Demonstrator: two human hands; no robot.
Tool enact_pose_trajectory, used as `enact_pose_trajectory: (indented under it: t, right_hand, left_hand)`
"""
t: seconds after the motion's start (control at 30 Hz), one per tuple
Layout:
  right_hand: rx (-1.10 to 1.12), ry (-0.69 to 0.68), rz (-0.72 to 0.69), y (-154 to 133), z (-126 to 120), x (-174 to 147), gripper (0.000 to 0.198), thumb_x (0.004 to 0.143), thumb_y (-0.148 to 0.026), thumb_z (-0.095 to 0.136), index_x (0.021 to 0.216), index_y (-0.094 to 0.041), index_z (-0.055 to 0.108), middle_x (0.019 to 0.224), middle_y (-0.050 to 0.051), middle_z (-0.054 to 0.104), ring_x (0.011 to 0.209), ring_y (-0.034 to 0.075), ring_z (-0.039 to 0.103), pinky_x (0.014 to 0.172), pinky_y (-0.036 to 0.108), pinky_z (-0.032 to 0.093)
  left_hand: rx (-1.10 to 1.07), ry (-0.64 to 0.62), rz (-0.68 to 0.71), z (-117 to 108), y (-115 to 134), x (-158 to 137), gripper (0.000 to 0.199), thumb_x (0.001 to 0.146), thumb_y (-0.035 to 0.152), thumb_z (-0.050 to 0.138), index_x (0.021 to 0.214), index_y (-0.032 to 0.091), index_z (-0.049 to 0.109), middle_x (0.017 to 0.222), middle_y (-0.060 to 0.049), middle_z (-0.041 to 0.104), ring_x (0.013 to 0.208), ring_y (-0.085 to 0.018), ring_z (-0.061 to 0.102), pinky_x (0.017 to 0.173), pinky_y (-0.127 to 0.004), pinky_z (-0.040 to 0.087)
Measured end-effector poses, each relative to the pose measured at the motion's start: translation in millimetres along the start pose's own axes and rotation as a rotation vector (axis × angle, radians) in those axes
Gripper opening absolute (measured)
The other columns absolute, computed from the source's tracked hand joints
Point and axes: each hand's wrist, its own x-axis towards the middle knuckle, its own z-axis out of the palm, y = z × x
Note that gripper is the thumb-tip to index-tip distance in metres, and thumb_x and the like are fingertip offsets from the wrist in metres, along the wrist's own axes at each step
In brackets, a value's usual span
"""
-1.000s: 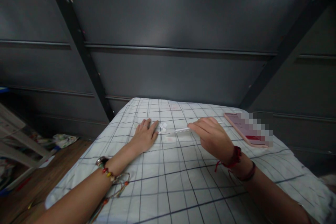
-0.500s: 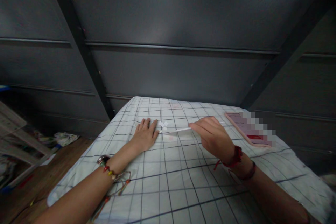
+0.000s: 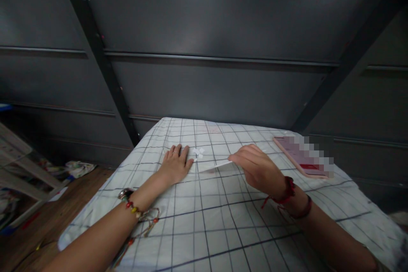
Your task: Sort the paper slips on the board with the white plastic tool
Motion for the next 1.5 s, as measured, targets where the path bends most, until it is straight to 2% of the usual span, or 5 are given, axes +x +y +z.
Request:
enact_pose_trajectory:
  t: [0.23,0.7,0.9,1.13,1.5]
  right_hand:
    - [-0.013,0.038,0.002,-2.0,-2.9,0.5,0.031,0.076,0.001,0.031,0.084,-0.015,0.056,0.07,0.003,0.058,0.069,0.014,0.047,0.065,0.029,0.038]
    - [0.058,0.014,0.011,-0.1,-24.3,-6.0,0.026,0.073,-0.002,0.036,0.085,-0.012,0.056,0.071,0.006,0.055,0.07,0.016,0.046,0.065,0.032,0.04]
    - [-0.089,-0.056,0.07,-6.8,-43.8,-7.8,0.028,0.071,-0.001,0.038,0.087,-0.011,0.058,0.074,0.007,0.058,0.073,0.018,0.049,0.068,0.033,0.043]
    - [-0.122,-0.081,0.135,-30.4,-45.1,-16.9,0.033,0.068,0.0,0.036,0.089,-0.011,0.058,0.074,0.007,0.058,0.074,0.017,0.05,0.07,0.033,0.044]
    - [-0.051,-0.055,0.126,-69.9,-65.5,-16.5,0.035,0.07,0.003,0.035,0.093,-0.011,0.057,0.077,0.007,0.059,0.076,0.017,0.05,0.072,0.033,0.045]
  left_hand:
    - [-0.026,0.024,0.013,4.6,-4.0,0.0,0.054,0.092,0.042,0.026,0.136,0.013,0.027,0.14,-0.016,0.027,0.127,-0.036,0.02,0.098,-0.047,0.022]
    - [0.042,0.221,0.046,-0.5,7.9,-21.9,0.046,0.092,0.036,0.034,0.132,0.012,0.036,0.138,-0.017,0.031,0.128,-0.035,0.019,0.098,-0.048,0.022]
    - [0.039,0.208,0.069,-5.7,13.0,-57.2,0.054,0.092,0.044,0.032,0.133,0.008,0.034,0.139,-0.019,0.027,0.128,-0.035,0.019,0.097,-0.047,0.026]
    - [-0.03,0.167,0.166,-0.1,-0.3,-107.9,0.053,0.092,0.046,0.032,0.133,0.013,0.033,0.143,-0.017,0.018,0.13,-0.033,0.012,0.1,-0.046,0.023]
    - [0.029,0.179,0.161,-1.3,-2.0,-132.7,0.046,0.093,0.039,0.031,0.13,0.013,0.04,0.137,-0.014,0.034,0.127,-0.028,0.027,0.1,-0.044,0.025]
